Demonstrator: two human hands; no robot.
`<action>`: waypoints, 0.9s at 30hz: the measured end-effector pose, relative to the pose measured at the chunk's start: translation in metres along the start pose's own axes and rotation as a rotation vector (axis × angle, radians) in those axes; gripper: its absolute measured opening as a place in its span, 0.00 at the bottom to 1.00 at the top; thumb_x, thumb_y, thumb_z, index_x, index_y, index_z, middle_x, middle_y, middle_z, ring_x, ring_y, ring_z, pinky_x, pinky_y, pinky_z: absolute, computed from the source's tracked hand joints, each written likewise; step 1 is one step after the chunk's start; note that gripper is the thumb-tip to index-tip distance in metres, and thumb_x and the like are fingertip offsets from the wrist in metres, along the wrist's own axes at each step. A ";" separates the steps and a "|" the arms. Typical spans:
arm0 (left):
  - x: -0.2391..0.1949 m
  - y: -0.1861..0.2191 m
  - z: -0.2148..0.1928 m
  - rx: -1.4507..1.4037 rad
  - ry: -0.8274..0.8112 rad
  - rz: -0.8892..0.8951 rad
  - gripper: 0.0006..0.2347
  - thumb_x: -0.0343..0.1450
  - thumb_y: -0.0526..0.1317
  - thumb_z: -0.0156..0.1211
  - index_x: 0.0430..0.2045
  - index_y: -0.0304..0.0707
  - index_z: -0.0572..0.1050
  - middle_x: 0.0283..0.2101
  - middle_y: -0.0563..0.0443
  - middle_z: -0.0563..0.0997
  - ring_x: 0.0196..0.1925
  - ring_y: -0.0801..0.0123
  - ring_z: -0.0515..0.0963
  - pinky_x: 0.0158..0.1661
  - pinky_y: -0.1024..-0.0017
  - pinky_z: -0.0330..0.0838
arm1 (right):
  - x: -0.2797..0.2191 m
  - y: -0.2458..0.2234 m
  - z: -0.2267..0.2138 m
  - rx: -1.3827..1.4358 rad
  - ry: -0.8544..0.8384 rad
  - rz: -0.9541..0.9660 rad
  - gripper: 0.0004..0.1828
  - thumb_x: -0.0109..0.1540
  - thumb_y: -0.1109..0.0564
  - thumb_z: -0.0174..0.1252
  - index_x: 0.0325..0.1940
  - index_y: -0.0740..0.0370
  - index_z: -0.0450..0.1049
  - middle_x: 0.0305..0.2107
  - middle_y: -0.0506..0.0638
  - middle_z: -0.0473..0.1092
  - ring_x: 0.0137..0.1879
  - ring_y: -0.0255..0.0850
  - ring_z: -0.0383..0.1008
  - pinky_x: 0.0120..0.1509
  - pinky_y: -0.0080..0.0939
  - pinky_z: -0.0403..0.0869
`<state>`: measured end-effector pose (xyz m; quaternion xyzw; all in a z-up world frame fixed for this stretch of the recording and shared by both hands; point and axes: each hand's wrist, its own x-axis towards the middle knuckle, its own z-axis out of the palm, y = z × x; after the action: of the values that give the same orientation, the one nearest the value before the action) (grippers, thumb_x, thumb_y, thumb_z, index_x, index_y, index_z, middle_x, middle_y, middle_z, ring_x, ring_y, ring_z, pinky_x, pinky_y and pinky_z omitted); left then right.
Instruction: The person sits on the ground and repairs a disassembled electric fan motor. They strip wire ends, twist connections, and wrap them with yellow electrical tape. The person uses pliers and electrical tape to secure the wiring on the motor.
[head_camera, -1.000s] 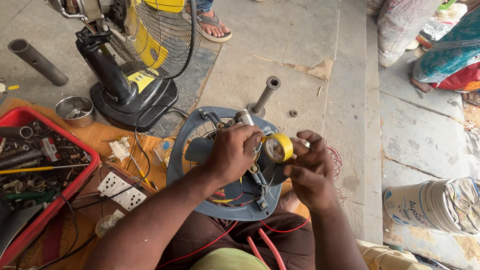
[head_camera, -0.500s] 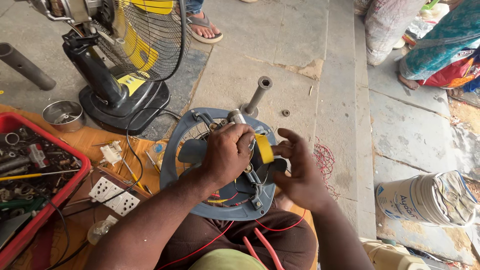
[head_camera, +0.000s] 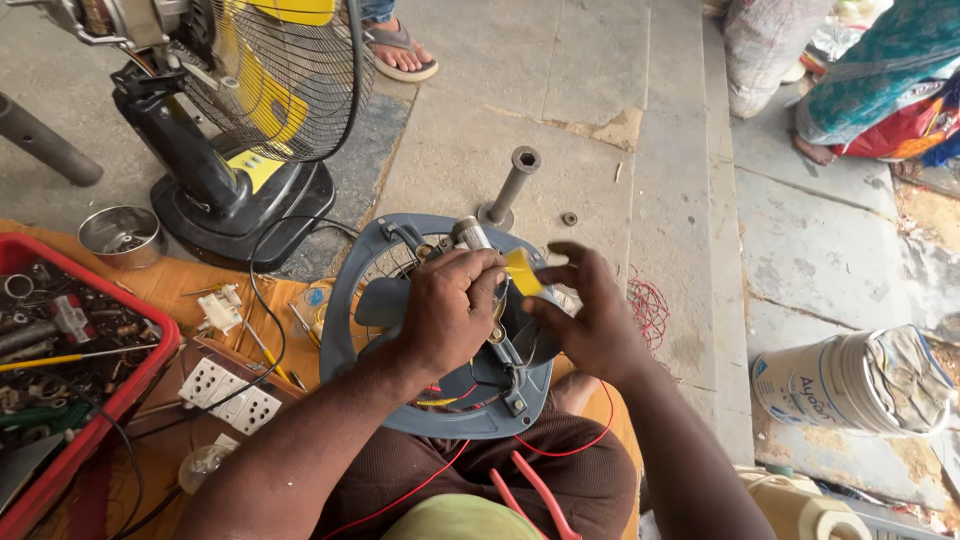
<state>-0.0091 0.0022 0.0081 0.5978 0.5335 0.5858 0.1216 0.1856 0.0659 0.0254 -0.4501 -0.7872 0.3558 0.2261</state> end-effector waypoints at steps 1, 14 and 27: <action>0.000 0.003 -0.003 0.005 0.008 0.022 0.04 0.71 0.29 0.62 0.36 0.29 0.79 0.34 0.40 0.84 0.37 0.55 0.86 0.38 0.65 0.79 | -0.001 0.000 -0.001 0.135 -0.071 0.173 0.35 0.57 0.59 0.68 0.66 0.59 0.62 0.47 0.49 0.77 0.46 0.43 0.78 0.46 0.43 0.77; 0.018 0.019 -0.012 0.118 -0.226 0.022 0.03 0.71 0.32 0.59 0.29 0.31 0.77 0.31 0.36 0.81 0.35 0.42 0.81 0.36 0.54 0.72 | 0.001 -0.022 -0.010 0.520 -0.240 0.007 0.35 0.61 0.52 0.67 0.70 0.56 0.62 0.55 0.47 0.70 0.61 0.39 0.73 0.64 0.42 0.73; 0.003 -0.011 -0.023 -0.145 -0.307 -0.544 0.12 0.68 0.32 0.65 0.44 0.25 0.80 0.35 0.38 0.86 0.35 0.68 0.85 0.38 0.71 0.78 | 0.001 -0.009 0.000 0.420 -0.233 -0.281 0.37 0.60 0.44 0.69 0.69 0.63 0.71 0.61 0.56 0.75 0.67 0.43 0.76 0.71 0.41 0.74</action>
<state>-0.0340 -0.0018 0.0078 0.5045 0.6059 0.4712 0.3954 0.1807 0.0641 0.0324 -0.2357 -0.7716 0.5257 0.2696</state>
